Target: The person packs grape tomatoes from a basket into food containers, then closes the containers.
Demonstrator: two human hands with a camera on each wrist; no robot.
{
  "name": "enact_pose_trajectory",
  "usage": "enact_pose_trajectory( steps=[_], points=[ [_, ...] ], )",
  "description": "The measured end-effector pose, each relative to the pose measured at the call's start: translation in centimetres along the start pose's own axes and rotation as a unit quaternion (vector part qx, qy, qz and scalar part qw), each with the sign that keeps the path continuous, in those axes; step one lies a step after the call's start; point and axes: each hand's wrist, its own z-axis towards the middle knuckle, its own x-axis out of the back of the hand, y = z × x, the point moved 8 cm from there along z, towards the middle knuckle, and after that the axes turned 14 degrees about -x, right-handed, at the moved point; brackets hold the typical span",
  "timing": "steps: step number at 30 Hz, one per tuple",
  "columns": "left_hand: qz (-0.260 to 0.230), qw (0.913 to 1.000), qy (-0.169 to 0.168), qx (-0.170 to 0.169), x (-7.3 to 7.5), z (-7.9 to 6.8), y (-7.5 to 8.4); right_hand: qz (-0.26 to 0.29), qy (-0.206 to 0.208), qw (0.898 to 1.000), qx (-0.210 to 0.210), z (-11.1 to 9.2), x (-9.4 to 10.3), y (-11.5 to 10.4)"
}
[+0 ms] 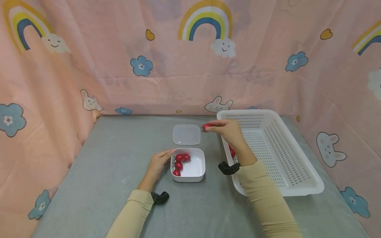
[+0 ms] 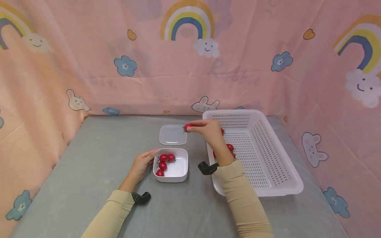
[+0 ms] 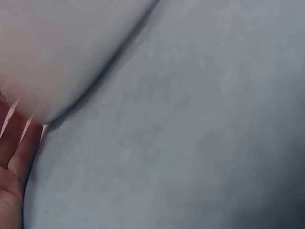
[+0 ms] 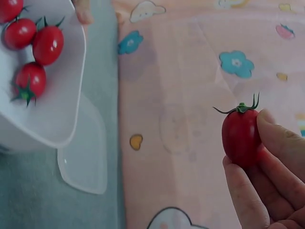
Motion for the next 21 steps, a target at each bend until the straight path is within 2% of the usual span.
enact_pose_trajectory(
  steps=[4, 9, 15, 21],
  points=[
    [0.000, 1.0000, -0.002, 0.000, 0.0, 0.0, -0.1, 0.003, -0.009, 1.000, 0.009, -0.3, -1.4, -0.4],
    [0.002, 1.0000, -0.005, -0.002, -0.1, 0.0, 0.1, -0.010, -0.009, 1.000, 0.001, -0.8, -2.7, -0.6],
    [0.004, 1.0000, -0.006, -0.003, 0.0, 0.0, 0.1, 0.012, -0.005, 1.000, 0.022, -1.6, -4.1, -1.5],
    [0.008, 0.9999, -0.011, -0.003, 0.0, 0.0, 0.0, -0.002, 0.001, 1.000, 0.002, -2.3, -6.0, -1.0]
  ],
)
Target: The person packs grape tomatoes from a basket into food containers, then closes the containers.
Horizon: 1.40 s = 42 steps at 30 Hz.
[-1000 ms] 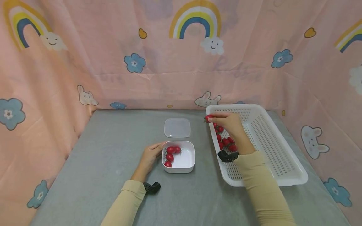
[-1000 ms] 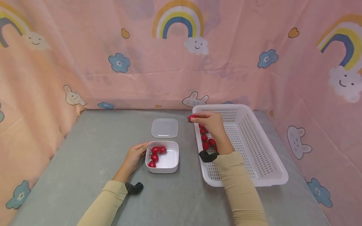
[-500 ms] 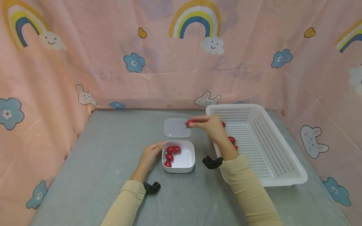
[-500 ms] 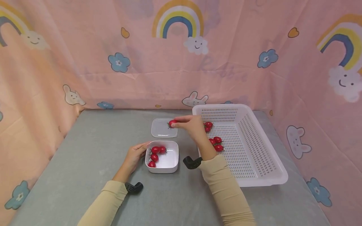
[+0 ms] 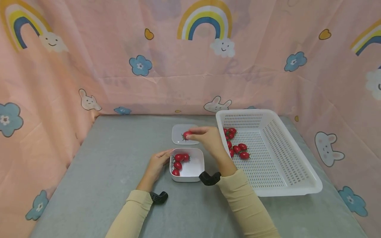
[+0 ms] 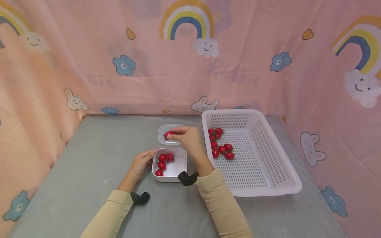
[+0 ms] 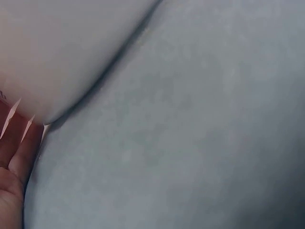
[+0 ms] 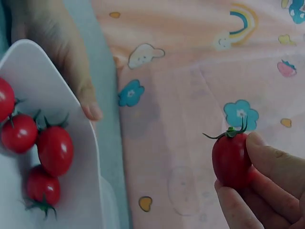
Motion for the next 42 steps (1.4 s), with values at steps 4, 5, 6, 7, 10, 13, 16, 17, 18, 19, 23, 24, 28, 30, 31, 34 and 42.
enact_pose_trajectory(
  steps=[4, 5, 6, 7, 10, 13, 16, 17, 18, 19, 23, 24, 28, 30, 31, 34, 42],
  points=[
    [-0.005, 1.0000, 0.000, -0.003, 0.0, 0.1, 0.0, -0.002, 0.008, 1.000, 0.002, -0.1, -1.0, 0.7],
    [-0.004, 1.0000, 0.000, -0.005, 0.0, 0.1, 0.0, -0.003, 0.008, 1.000, 0.005, -0.2, -1.3, 1.0],
    [-0.002, 1.0000, -0.001, -0.006, 0.0, 0.1, 0.0, -0.003, 0.010, 1.000, 0.005, -0.2, -1.5, 1.3],
    [-0.001, 1.0000, -0.001, -0.007, 0.0, 0.0, 0.1, -0.002, 0.011, 1.000, 0.005, -0.2, -1.7, 1.6],
    [-0.005, 0.9999, -0.004, -0.011, 0.0, 0.1, 0.1, 0.001, 0.011, 1.000, 0.000, -0.2, -2.5, 2.7],
    [-0.016, 0.9998, -0.004, -0.010, -0.1, 0.1, 0.1, -0.002, 0.013, 1.000, -0.011, 0.0, -3.3, 3.8],
    [-0.017, 0.9998, -0.003, -0.006, -0.1, 0.1, 0.0, -0.009, 0.020, 1.000, -0.018, 0.3, -3.9, 4.6],
    [-0.016, 0.9999, -0.003, -0.003, -0.1, 0.1, 0.0, -0.011, 0.023, 0.999, -0.019, 0.4, -4.1, 4.9],
    [-0.013, 0.9999, -0.004, -0.003, -0.1, 0.1, -0.1, -0.012, 0.027, 0.999, -0.018, 0.5, -4.3, 5.1],
    [-0.012, 0.9999, -0.003, -0.001, -0.1, 0.1, -0.1, -0.015, 0.031, 0.999, -0.018, 0.6, -4.5, 5.3],
    [-0.015, 0.9999, -0.002, -0.004, -0.1, 0.1, -0.1, -0.022, 0.043, 0.999, -0.009, 1.0, -5.2, 6.0],
    [-0.016, 0.9998, -0.003, -0.006, -0.1, 0.1, -0.1, -0.022, 0.045, 0.999, -0.006, 1.1, -5.4, 6.1],
    [-0.028, 0.9995, -0.002, -0.010, -0.1, 0.2, -0.1, -0.033, 0.053, 0.998, 0.012, 1.0, -6.0, 6.0],
    [-0.037, 0.9993, 0.000, -0.011, -0.1, 0.2, -0.1, -0.040, 0.053, 0.998, 0.020, 0.9, -6.4, 5.9],
    [-0.041, 0.9991, 0.001, -0.012, -0.1, 0.2, -0.1, -0.047, 0.053, 0.997, 0.025, 0.9, -6.6, 5.8],
    [-0.041, 0.9991, 0.003, -0.015, -0.1, 0.2, -0.1, -0.064, 0.053, 0.996, 0.034, 0.7, -7.0, 5.8],
    [-0.016, 0.9998, 0.000, -0.012, -0.1, 0.1, 0.1, -0.101, 0.063, 0.991, 0.056, 0.6, -7.4, 5.9]
  ],
)
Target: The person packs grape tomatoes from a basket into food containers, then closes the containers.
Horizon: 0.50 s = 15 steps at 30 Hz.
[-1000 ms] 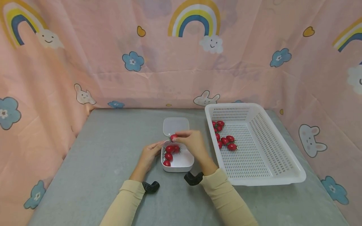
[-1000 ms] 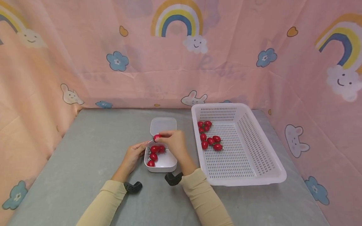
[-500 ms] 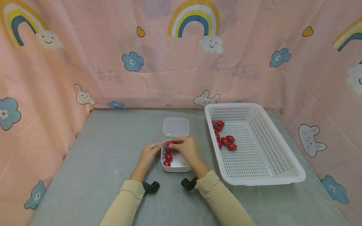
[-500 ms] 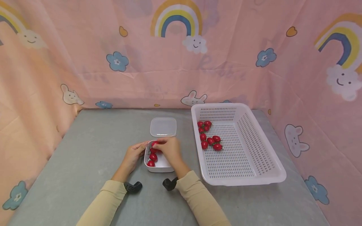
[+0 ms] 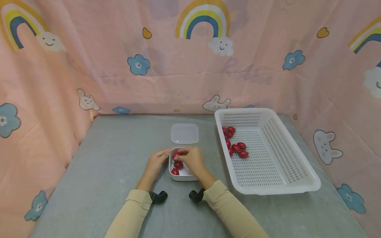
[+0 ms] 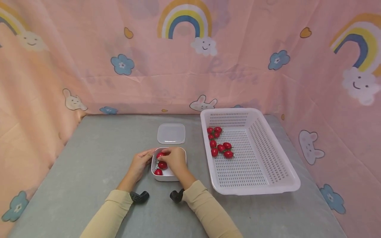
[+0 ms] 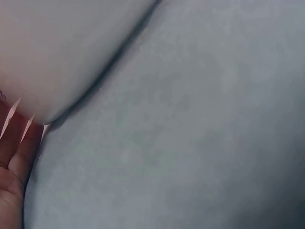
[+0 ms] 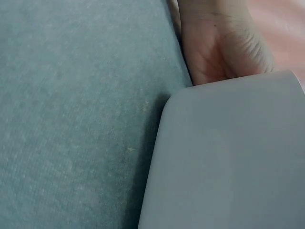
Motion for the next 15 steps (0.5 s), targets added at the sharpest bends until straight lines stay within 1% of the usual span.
enact_pose_trajectory(
  steps=[4, 8, 12, 15],
  points=[
    [-0.005, 1.0000, -0.001, 0.000, 0.0, 0.0, 0.1, -0.024, -0.005, 1.000, 0.005, 0.0, -0.2, -0.2],
    [-0.021, 0.9998, 0.002, -0.001, -0.1, 0.0, 0.2, -0.038, -0.008, 0.999, 0.010, 0.0, -0.3, -0.3],
    [-0.015, 0.9999, 0.004, -0.001, 0.0, 0.0, 0.1, -0.003, -0.026, 1.000, -0.008, 0.1, 0.0, -0.3],
    [-0.008, 0.9999, 0.006, 0.001, 0.1, 0.0, 0.0, 0.035, -0.035, 0.998, -0.031, 0.1, 0.9, -0.7]
  ],
)
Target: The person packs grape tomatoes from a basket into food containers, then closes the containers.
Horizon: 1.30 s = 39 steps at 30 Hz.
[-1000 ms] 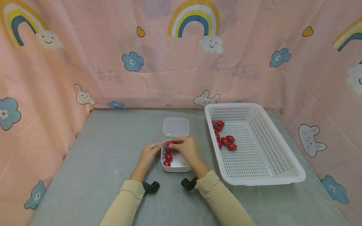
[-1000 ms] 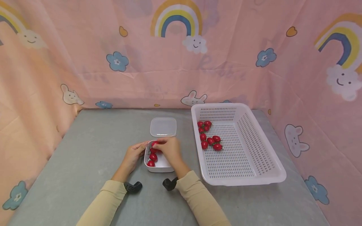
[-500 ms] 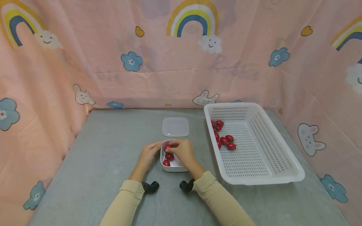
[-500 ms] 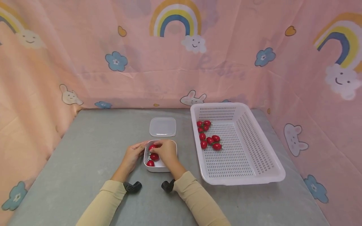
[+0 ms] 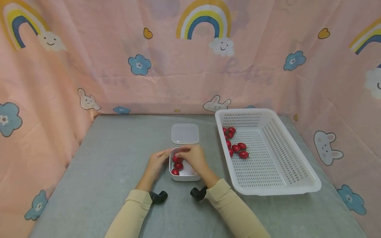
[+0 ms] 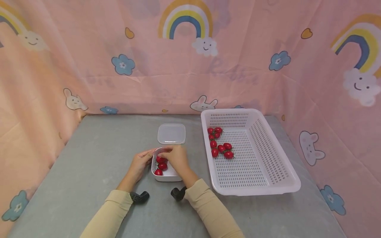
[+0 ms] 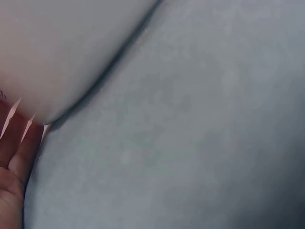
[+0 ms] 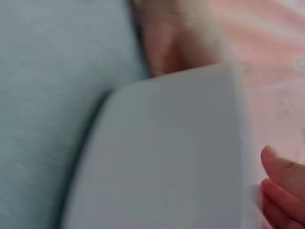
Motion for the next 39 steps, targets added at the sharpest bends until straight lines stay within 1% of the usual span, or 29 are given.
enact_pose_trajectory(
  steps=[1, 4, 8, 12, 15, 21, 28, 31, 34, 36, 39],
  points=[
    [0.006, 1.0000, -0.001, 0.000, 0.0, 0.0, 0.0, 0.011, -0.001, 1.000, -0.007, -0.1, 0.4, -0.3],
    [0.012, 0.9999, 0.001, 0.002, 0.1, 0.0, 0.0, 0.039, -0.001, 0.999, -0.009, -0.6, 1.7, -1.5],
    [0.025, 0.9997, -0.004, -0.002, 0.1, 0.0, 0.0, 0.070, 0.001, 0.997, 0.009, -1.1, 3.7, -3.5],
    [0.018, 0.9998, -0.004, -0.003, 0.1, 0.0, -0.1, 0.066, 0.010, 0.998, 0.018, -1.1, 6.1, -4.7],
    [0.006, 1.0000, -0.001, 0.000, 0.1, 0.1, -0.2, 0.057, 0.022, 0.998, 0.010, -0.5, 8.1, -4.8],
    [0.001, 1.0000, -0.006, -0.001, 0.1, 0.0, -0.1, 0.066, 0.042, 0.997, -0.021, 1.0, 12.4, -3.5],
    [0.003, 1.0000, 0.001, 0.009, 0.0, 0.1, -0.2, 0.052, 0.077, 0.994, -0.060, 3.0, 17.1, -0.8],
    [0.009, 0.9999, 0.002, 0.007, 0.1, 0.1, -0.2, 0.049, 0.096, 0.992, -0.070, 4.0, 18.6, 0.5],
    [0.014, 0.9999, 0.002, 0.005, 0.1, 0.1, -0.1, 0.045, 0.109, 0.990, -0.079, 4.9, 19.5, 1.9],
    [0.013, 0.9999, 0.001, 0.004, 0.1, 0.1, -0.1, 0.044, 0.109, 0.990, -0.083, 5.5, 19.9, 2.8],
    [0.017, 0.9999, -0.002, 0.003, 0.1, 0.0, -0.1, 0.035, 0.093, 0.991, -0.086, 6.2, 20.2, 4.1]
  ],
)
